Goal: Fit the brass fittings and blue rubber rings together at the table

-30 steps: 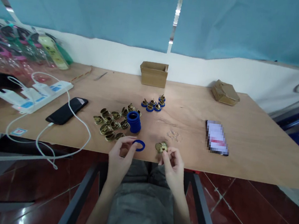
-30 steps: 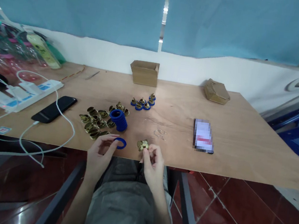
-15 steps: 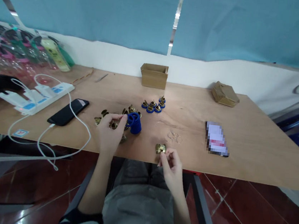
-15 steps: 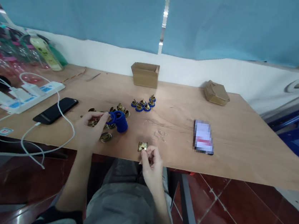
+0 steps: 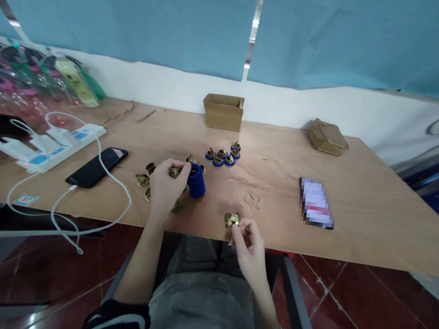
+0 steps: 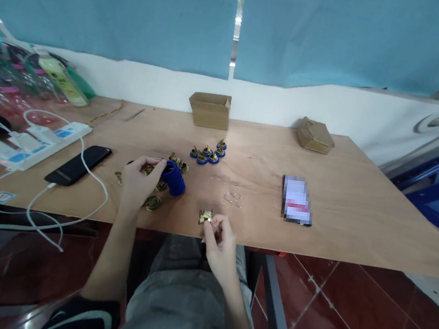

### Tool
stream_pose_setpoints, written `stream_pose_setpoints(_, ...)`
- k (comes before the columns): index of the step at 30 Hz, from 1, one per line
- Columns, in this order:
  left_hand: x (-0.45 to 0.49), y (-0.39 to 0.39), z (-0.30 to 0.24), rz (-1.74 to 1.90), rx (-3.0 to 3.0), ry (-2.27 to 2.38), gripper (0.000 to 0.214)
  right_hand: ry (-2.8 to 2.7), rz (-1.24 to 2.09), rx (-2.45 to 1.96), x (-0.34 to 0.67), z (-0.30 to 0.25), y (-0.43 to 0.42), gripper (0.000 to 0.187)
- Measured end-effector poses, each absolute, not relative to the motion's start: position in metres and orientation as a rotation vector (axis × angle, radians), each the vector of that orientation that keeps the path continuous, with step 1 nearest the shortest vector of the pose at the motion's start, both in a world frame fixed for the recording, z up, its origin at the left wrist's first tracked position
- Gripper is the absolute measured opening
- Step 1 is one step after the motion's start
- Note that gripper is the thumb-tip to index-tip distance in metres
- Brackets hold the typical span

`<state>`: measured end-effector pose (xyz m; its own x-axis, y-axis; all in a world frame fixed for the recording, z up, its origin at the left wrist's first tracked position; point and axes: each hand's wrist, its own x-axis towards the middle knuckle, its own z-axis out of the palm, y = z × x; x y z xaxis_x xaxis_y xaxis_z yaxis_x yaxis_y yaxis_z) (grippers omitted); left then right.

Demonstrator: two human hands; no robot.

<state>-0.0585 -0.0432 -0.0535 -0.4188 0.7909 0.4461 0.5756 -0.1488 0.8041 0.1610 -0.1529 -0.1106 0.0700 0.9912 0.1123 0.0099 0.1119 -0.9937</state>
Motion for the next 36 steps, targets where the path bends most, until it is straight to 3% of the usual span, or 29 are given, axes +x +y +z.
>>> stream_pose_setpoints(8, -0.056, -0.043, -0.051, 1.657, 1.514, 1.900, 0.014, -1.158, 1.092, -1.125, 0.162, -0.112, -0.155, 0.026)
stream_pose_setpoints(13, -0.032, -0.088, -0.040, 1.846, 1.659, 1.871, 0.013, -1.171, 1.090, -1.121, 0.162, -0.111, -0.156, 0.024)
stream_pose_setpoints(18, 0.010, -0.148, -0.054, 1.252, 1.670, 1.514, 0.017, -1.345, 0.962, -1.150, 0.164, -0.103, -0.157, 0.016)
stream_pose_setpoints(21, 0.025, -0.164, -0.068, 1.083, 1.507, 1.402, 0.024, -1.481, 0.912, -1.153, 0.165, -0.097, -0.159, 0.013)
stream_pose_setpoints(29, 0.023, -0.158, -0.082, 1.060, 1.329, 1.251, 0.030, -1.722, 0.811, -1.181, 0.167, -0.083, -0.164, 0.017)
stream_pose_setpoints(36, 0.020, -0.158, -0.088, 1.107, 1.205, 1.212, 0.033, -1.658, 0.977, -1.217, 0.175, -0.086, -0.164, 0.016)
